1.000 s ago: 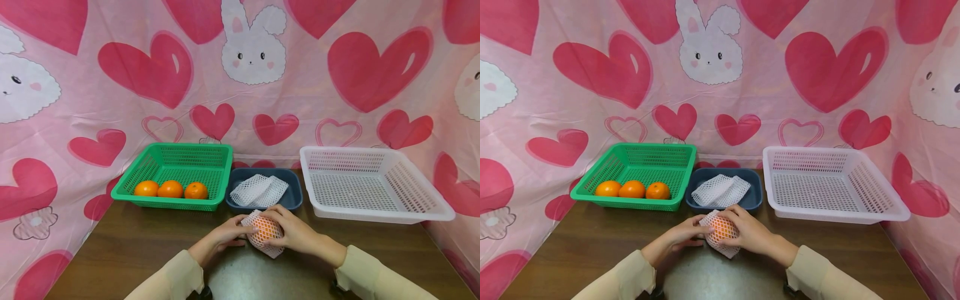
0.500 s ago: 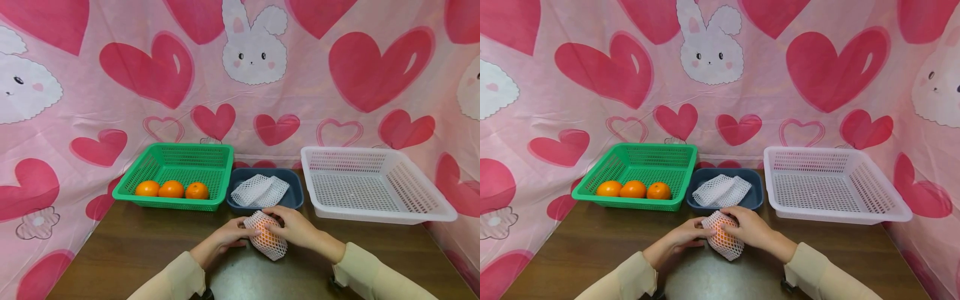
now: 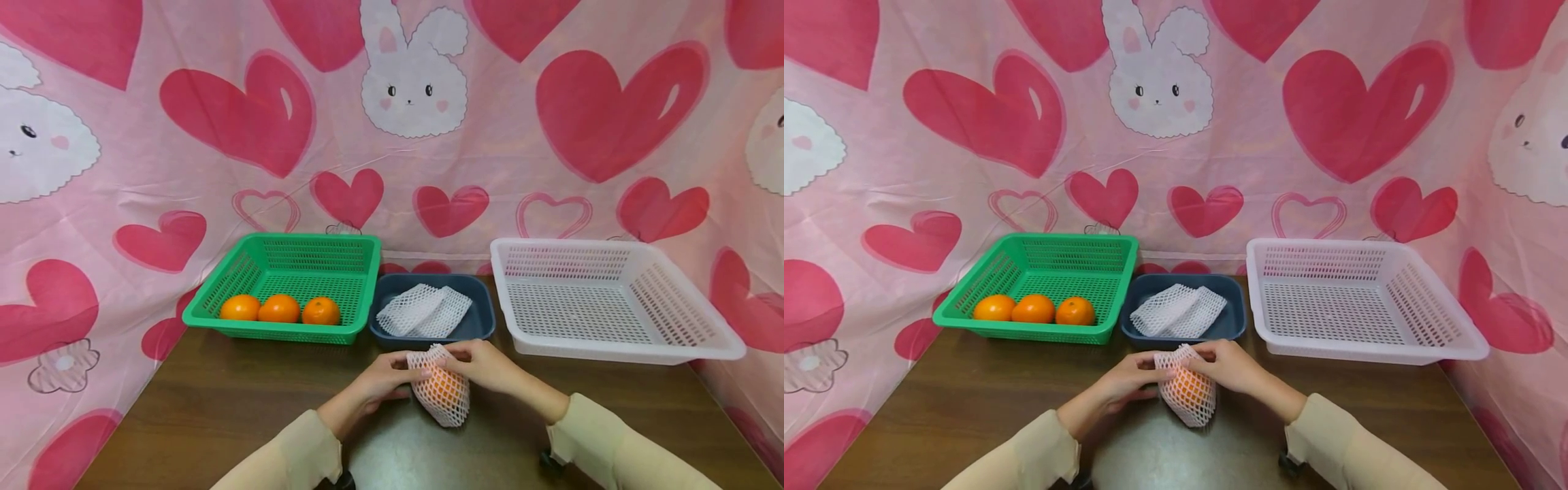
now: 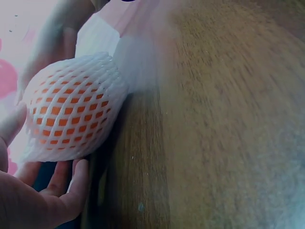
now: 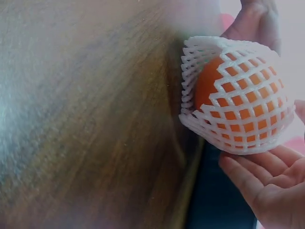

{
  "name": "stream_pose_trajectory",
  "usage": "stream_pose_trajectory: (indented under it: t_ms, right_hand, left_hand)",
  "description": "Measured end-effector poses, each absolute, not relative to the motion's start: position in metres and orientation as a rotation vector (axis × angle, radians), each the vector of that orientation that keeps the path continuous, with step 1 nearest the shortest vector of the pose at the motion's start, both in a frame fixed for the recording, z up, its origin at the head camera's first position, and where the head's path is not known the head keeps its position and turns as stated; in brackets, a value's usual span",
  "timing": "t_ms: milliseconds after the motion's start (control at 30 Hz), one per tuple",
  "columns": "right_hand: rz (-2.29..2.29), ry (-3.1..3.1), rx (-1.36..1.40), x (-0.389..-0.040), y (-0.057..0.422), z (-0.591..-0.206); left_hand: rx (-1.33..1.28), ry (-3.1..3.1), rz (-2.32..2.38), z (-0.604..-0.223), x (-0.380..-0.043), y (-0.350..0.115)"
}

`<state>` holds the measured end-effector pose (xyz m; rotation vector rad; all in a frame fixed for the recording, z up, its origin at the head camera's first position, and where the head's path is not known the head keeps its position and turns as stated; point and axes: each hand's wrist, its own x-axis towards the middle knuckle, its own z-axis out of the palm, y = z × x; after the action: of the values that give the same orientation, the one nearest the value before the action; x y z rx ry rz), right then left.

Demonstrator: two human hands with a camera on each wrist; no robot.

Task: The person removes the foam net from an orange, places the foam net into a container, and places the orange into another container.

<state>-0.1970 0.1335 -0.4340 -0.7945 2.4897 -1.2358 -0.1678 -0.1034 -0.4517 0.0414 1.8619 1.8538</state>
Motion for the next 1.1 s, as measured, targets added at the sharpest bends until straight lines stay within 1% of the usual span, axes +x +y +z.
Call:
stream_pose_trajectory:
  t_ms: [200, 500, 800, 933, 1100]
  right_hand:
    - [-1.302, 2.491, -0.749, -0.199, 0.136, -0.432]
    - [-1.349, 2.574, -0.756, -0.196, 0.135, -0.428]
    - [-1.388, 2.649, -0.822, -0.193, 0.134, -0.428]
    - [-1.440, 2.621, -0.754, -0.195, 0.136, -0.430]
    - [-1.536, 2.410, -0.641, -0.199, 0.141, -0.432]
  left_hand:
    - [0.070, 1.887, 1.905, -0.453, -0.167, -0.100]
    - [0.120, 1.929, 1.980, -0.454, -0.167, -0.095]
    - [0.121, 2.040, 1.984, -0.449, -0.166, -0.091]
    - [0.124, 2.080, 1.995, -0.448, -0.168, -0.090]
    - [0.165, 2.058, 1.996, -0.450, -0.169, -0.090]
